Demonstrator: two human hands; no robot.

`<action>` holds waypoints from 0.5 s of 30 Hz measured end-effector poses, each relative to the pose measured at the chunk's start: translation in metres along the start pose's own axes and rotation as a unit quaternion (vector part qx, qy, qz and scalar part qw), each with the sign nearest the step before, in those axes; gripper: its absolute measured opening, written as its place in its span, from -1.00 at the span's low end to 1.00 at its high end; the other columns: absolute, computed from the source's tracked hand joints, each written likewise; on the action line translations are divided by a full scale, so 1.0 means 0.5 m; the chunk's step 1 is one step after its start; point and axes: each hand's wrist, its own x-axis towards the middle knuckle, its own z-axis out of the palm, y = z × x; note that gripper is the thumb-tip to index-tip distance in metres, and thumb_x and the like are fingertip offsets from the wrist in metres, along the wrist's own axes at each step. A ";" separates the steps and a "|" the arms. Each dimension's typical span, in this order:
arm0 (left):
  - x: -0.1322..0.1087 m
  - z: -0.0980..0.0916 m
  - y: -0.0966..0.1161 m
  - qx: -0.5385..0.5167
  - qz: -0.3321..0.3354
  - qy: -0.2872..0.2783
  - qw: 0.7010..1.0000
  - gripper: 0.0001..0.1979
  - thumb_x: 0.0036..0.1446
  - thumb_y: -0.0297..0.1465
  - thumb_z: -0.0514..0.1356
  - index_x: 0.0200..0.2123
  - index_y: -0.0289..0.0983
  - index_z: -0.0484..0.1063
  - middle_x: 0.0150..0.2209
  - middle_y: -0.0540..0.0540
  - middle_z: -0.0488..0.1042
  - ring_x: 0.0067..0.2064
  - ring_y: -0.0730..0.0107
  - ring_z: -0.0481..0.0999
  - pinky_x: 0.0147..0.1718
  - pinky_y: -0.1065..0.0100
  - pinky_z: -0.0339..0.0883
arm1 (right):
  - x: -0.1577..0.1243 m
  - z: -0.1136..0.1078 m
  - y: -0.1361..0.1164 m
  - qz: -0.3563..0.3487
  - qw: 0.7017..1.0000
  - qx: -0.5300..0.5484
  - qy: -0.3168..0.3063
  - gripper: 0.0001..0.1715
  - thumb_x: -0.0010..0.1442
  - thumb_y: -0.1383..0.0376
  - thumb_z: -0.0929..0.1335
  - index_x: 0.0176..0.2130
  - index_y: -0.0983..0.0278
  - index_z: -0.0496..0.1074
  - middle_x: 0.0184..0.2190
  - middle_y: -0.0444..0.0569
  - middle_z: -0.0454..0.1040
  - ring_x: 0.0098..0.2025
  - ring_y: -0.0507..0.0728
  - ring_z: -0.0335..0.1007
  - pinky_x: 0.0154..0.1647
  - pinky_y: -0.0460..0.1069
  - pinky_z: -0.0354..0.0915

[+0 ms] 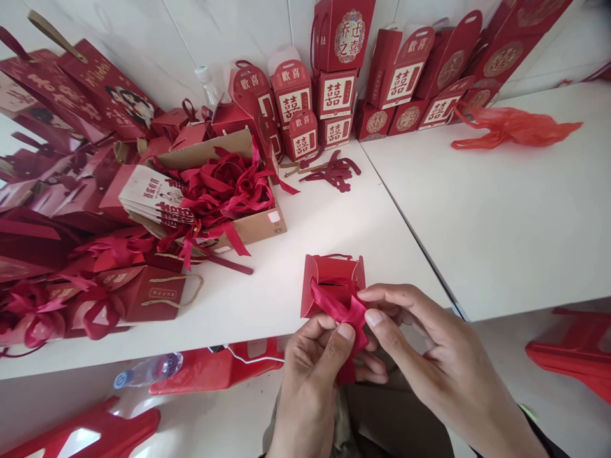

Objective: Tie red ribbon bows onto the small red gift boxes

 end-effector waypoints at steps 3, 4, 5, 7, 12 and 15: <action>0.001 -0.002 0.001 -0.010 -0.008 -0.007 1.000 -0.80 0.19 -0.29 0.39 -0.27 -0.29 0.49 -0.38 -0.06 0.62 -0.39 0.34 0.66 -0.29 0.33 0.59 | 0.004 -0.003 -0.002 -0.016 1.000 -0.003 -0.011 -0.83 0.45 0.16 0.32 -0.02 0.07 0.49 -0.18 -0.09 0.56 -0.37 0.04 0.54 -0.55 -0.18 0.44; 0.000 -0.002 0.001 -0.016 -0.008 -0.010 1.000 -0.80 0.19 -0.29 0.39 -0.28 -0.29 0.50 -0.39 -0.05 0.62 -0.39 0.35 0.66 -0.28 0.33 0.59 | 0.006 -0.003 -0.002 -0.025 1.000 0.001 -0.017 -0.82 0.46 0.18 0.31 -0.01 0.07 0.49 -0.17 -0.09 0.55 -0.39 0.02 0.52 -0.54 -0.18 0.45; 0.000 -0.003 0.000 -0.023 -0.007 -0.011 1.000 -0.81 0.19 -0.29 0.39 -0.28 -0.29 0.51 -0.40 -0.03 0.61 -0.39 0.36 0.66 -0.27 0.33 0.59 | 0.007 -0.002 -0.002 -0.032 0.999 0.005 -0.023 -0.81 0.47 0.19 0.30 -0.01 0.06 0.50 -0.15 -0.08 0.53 -0.39 0.02 0.51 -0.55 -0.19 0.44; -0.001 -0.003 0.000 -0.038 -0.004 -0.017 0.999 -0.80 0.17 -0.28 0.40 -0.26 -0.27 0.53 -0.42 -0.01 0.60 -0.41 0.38 0.65 -0.26 0.33 0.59 | 0.009 0.001 -0.002 -0.036 0.999 0.010 -0.032 -0.78 0.48 0.20 0.28 -0.02 0.06 0.53 -0.12 -0.05 0.50 -0.37 0.02 0.51 -0.58 -0.20 0.42; -0.003 -0.005 0.003 -0.034 -0.007 -0.017 0.999 -0.81 0.22 -0.27 0.36 -0.23 -0.28 0.54 -0.39 -0.04 0.60 -0.39 0.38 0.64 -0.29 0.35 0.58 | 0.005 0.006 -0.002 0.021 0.999 0.036 -0.006 -0.81 0.45 0.13 0.31 -0.12 0.12 0.50 -0.29 -0.07 0.51 -0.39 0.06 0.50 -0.56 -0.17 0.42; -0.003 -0.005 0.007 -0.024 -0.015 -0.016 0.999 -0.78 0.26 -0.25 0.32 -0.25 -0.32 0.53 -0.36 -0.09 0.60 -0.37 0.38 0.63 -0.33 0.39 0.56 | 0.000 0.004 0.000 0.091 0.988 0.121 -0.033 -0.66 0.44 0.03 0.31 -0.29 0.17 0.45 -0.45 -0.14 0.46 -0.46 0.04 0.45 -0.50 -0.15 0.43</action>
